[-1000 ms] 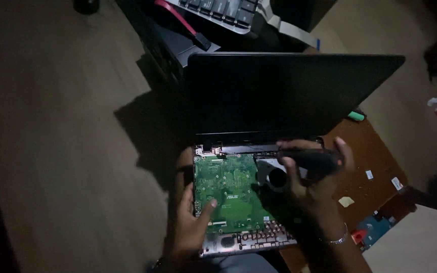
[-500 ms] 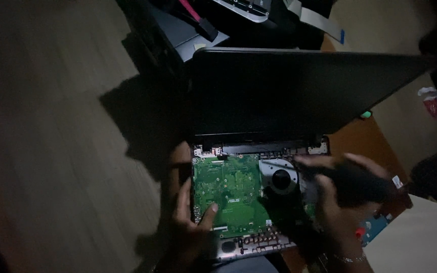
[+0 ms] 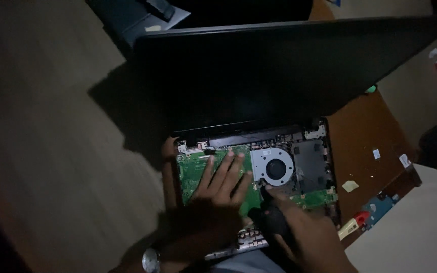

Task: A person is seen cleaning the internal components of a laptop with a brush and using a screwdriver to prepare for a hard drive installation.

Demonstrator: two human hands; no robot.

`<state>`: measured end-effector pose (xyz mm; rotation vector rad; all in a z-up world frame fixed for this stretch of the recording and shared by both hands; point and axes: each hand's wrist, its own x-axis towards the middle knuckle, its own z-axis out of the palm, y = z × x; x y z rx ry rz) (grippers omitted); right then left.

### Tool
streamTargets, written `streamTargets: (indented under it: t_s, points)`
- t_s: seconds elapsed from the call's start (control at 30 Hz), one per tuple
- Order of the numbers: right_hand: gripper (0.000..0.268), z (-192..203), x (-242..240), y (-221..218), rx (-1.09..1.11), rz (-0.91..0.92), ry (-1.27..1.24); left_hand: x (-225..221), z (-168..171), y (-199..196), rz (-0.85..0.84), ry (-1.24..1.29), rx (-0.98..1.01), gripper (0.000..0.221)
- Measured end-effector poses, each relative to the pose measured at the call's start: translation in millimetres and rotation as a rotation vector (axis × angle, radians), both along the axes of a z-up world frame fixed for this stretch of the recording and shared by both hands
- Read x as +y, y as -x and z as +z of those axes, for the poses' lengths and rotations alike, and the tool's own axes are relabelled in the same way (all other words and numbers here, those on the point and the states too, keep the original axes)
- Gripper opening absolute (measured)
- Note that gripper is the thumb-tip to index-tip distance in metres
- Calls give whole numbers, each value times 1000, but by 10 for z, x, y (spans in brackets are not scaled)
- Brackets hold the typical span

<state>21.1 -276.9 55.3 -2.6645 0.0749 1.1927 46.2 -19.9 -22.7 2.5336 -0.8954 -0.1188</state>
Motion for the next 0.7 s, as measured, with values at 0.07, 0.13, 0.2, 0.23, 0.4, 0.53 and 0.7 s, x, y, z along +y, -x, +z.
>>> streamTargets:
  t_s: [0.07, 0.13, 0.2, 0.23, 0.4, 0.53, 0.7]
  points:
    - [110, -205, -104, 129, -175, 119, -113, -19, -49, -18, 12, -57, -31, 123]
    - [110, -314, -158, 203, -350, 240, -226, -44, 14, -31, 26, -113, -62, 133]
    - [99, -314, -164, 222, -335, 212, -255, -81, 197, -45, 133, -55, -5, 94]
    - [99, -316, -154, 214, -332, 208, -258, -75, 164, -10, 130, -59, -2, 94]
    - [92, -267, -77, 163, -562, 262, -340, -73, 164, 34, 150, 25, -90, 99]
    - [86, -26, 166, -170, -37, 138, 54, -256, 96, 92, 244, 53, -117, 94]
    - [95, -218, -73, -60, -520, 314, -49, -370, -30, 111, 292, -90, -216, 103]
